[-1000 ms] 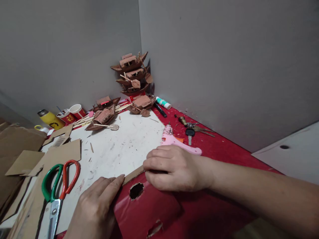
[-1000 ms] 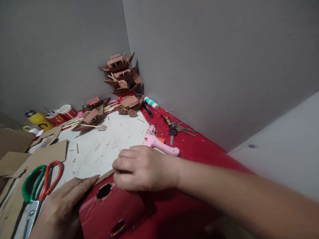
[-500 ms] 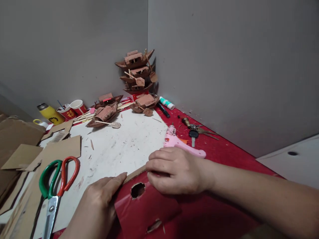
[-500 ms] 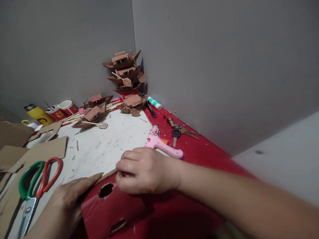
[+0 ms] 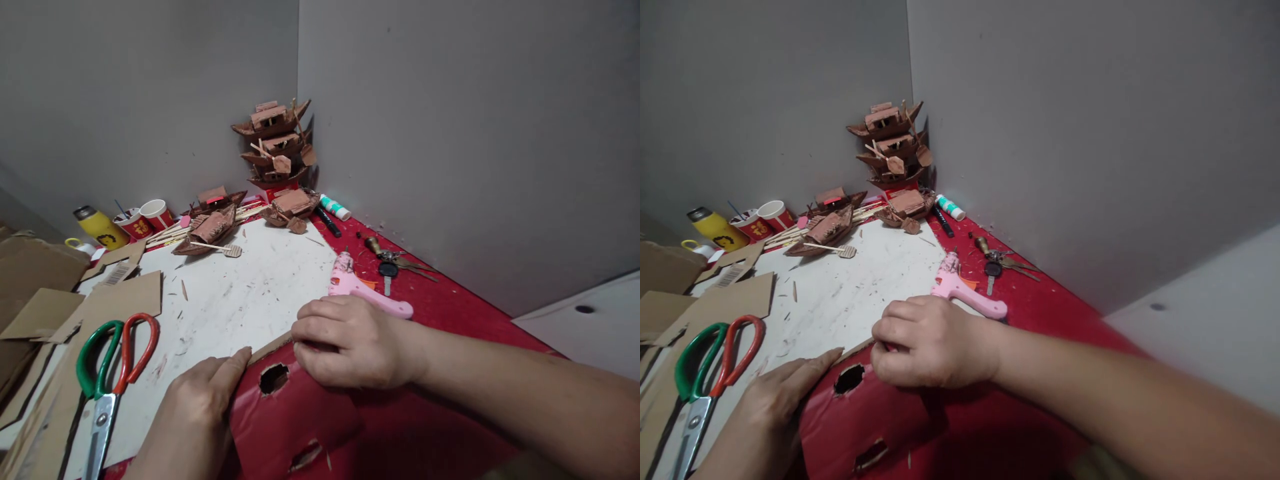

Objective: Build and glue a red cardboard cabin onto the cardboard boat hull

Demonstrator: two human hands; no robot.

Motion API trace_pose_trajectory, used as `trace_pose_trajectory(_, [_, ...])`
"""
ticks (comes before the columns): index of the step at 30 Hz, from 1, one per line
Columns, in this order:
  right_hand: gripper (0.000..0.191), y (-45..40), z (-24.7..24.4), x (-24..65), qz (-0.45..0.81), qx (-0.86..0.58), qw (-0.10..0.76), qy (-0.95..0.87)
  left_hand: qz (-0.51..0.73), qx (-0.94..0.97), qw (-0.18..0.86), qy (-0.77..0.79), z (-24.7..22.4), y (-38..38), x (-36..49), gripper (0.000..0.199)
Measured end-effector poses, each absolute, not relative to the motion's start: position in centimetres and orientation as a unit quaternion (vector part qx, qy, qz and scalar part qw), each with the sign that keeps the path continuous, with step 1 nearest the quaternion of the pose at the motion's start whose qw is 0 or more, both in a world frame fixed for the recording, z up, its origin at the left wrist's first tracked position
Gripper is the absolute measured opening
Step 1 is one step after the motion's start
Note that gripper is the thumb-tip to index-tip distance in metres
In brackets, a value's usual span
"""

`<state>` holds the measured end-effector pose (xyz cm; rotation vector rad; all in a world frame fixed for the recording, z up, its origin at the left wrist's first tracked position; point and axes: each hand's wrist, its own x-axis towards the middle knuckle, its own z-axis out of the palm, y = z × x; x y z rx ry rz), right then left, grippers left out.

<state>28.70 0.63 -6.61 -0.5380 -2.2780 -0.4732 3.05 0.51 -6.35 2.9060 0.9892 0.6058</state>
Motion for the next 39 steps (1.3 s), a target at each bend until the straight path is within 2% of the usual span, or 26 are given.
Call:
trace_pose_trajectory(4, [0.014,0.6,-5.8,29.1,-0.107,-0.228,0.316,-0.915,0.169,0.924,0.011,0.342,-6.8,0.9,2.3,0.052])
trace_pose_trajectory(6, [0.021,0.3,-4.6,30.0,-0.050,-0.266,0.289,-0.918,0.174,0.915,0.015,0.364,-6.5,1.5,2.1,0.049])
trace_pose_trajectory(10, [0.028,-1.0,-2.2,33.0,-0.033,-0.412,0.319,-0.853,0.185,0.900,0.052,0.390,-5.3,2.6,2.3,0.038])
trace_pose_trajectory(11, [0.027,-1.4,-1.9,33.8,-0.045,-0.466,0.304,-0.830,0.186,0.898,0.061,0.394,-5.1,2.8,2.3,0.035])
trace_pose_trajectory(14, [0.029,-2.6,-2.6,35.5,-0.070,-0.612,0.172,-0.768,0.181,0.888,0.061,0.418,-4.8,2.6,2.4,0.031])
trace_pose_trajectory(17, [0.027,-3.2,-4.5,35.7,-0.022,-0.672,0.067,-0.737,0.149,0.879,0.046,0.451,-4.7,2.1,2.5,0.028])
trace_pose_trajectory(23, [0.015,-2.5,-6.6,34.7,-0.015,-0.695,0.042,-0.718,0.110,0.881,0.031,0.460,-4.6,1.6,2.8,0.018])
trace_pose_trajectory(26, [0.023,-2.4,-6.3,35.0,-0.006,-0.690,0.077,-0.720,0.108,0.886,0.024,0.451,-4.9,1.5,2.8,0.016])
trace_pose_trajectory(28, [0.030,-2.7,-5.8,35.6,0.040,-0.680,0.157,-0.715,0.106,0.888,0.022,0.446,-5.1,1.4,2.8,0.015])
trace_pose_trajectory(32, [0.033,-4.3,-4.6,36.3,0.198,-0.614,0.469,-0.603,0.125,0.880,0.028,0.458,-5.0,1.3,2.9,0.015])
trace_pose_trajectory(34, [0.032,-5.3,-4.4,35.9,0.278,-0.557,0.574,-0.532,0.141,0.874,0.043,0.462,-4.7,1.1,3.1,0.013])
trace_pose_trajectory(36, [0.034,-6.0,-4.4,35.0,0.367,-0.519,0.584,-0.504,0.154,0.872,0.066,0.460,-4.5,1.0,3.2,0.011])
trace_pose_trajectory(39, [0.045,-6.2,-4.3,33.4,0.482,-0.499,0.502,-0.517,0.171,0.868,0.089,0.458,-4.4,0.9,3.3,0.012])
